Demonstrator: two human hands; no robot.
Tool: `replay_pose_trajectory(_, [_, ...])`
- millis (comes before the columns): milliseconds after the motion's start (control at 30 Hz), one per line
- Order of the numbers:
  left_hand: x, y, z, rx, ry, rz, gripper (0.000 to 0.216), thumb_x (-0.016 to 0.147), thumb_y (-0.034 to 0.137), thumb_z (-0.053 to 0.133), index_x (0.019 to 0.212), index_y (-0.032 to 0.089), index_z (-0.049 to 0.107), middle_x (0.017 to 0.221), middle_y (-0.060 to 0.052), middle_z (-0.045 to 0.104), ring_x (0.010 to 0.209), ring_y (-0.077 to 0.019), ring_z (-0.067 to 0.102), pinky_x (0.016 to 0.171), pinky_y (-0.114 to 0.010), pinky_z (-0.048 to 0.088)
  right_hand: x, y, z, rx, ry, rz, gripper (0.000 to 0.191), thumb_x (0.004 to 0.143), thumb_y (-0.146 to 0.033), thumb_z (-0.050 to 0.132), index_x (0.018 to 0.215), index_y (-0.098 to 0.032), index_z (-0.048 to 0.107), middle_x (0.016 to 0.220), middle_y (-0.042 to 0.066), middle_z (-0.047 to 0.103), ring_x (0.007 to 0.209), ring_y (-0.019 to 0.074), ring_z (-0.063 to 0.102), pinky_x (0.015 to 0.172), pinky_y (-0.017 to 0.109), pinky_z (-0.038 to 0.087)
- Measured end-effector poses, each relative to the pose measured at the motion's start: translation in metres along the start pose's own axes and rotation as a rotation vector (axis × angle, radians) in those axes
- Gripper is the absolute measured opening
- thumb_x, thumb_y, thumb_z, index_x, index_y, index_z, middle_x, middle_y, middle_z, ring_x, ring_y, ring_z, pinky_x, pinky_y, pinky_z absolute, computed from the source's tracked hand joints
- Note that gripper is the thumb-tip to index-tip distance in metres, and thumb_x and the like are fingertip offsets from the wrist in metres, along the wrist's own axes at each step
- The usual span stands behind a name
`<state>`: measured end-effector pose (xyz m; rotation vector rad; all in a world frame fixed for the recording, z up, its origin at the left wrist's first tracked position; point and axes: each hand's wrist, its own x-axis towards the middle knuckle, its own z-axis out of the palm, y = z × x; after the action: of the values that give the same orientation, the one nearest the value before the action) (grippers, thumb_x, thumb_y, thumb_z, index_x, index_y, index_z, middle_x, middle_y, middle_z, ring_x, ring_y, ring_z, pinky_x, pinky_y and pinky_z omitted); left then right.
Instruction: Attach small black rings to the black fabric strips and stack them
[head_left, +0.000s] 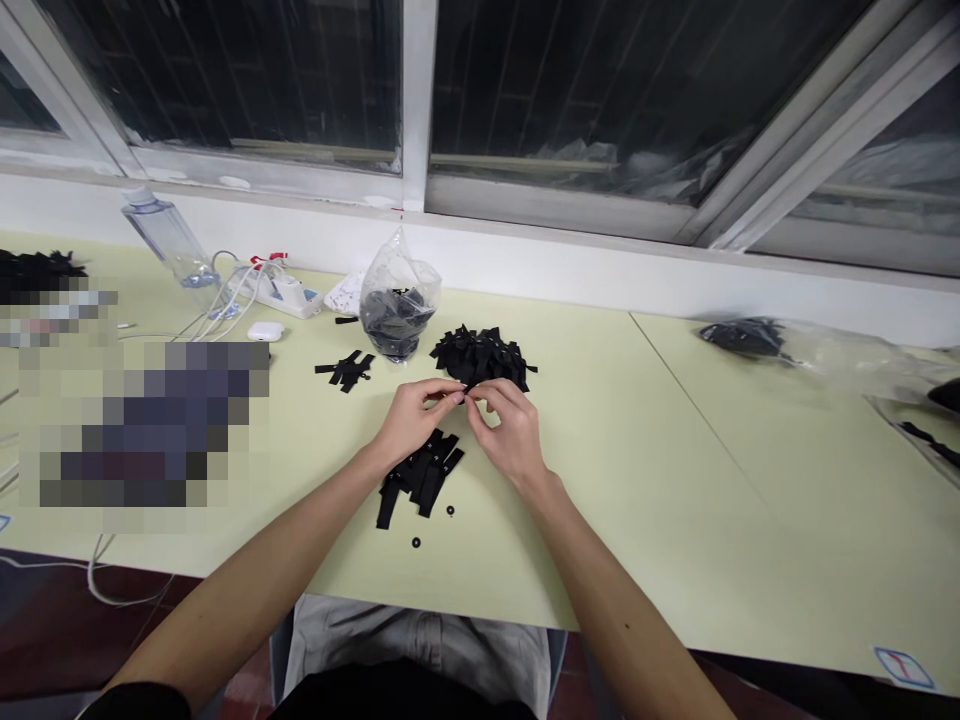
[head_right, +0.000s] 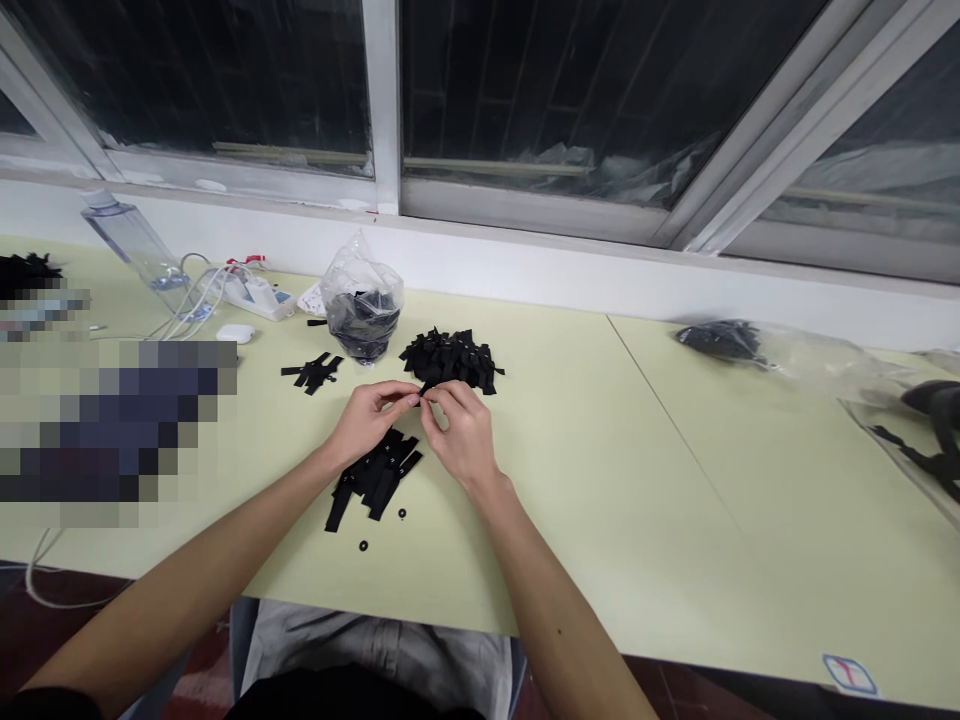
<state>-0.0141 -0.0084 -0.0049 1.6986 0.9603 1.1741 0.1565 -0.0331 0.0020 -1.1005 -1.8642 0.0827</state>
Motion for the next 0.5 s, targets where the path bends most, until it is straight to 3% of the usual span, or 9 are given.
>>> replay_pose_trajectory(500, [0.0017,-0.0035,0.0007,0.014,0.005,-0.023,0.023,0.089,0.034,0.063,0.100,0.018,0.075,0.104,-0.007,0.075,0.096,-0.0222,0.070,0.091,-0.035,0.054,0.0022,-0.0026,-0.0018,-0.015,-0.055,0.102,0.008,0.091,-0.021,0.057,0.088,-0.021,0.065,0.088,0.005,0.064,0.076,0.0179,0.057,0.069,0.033,0.047])
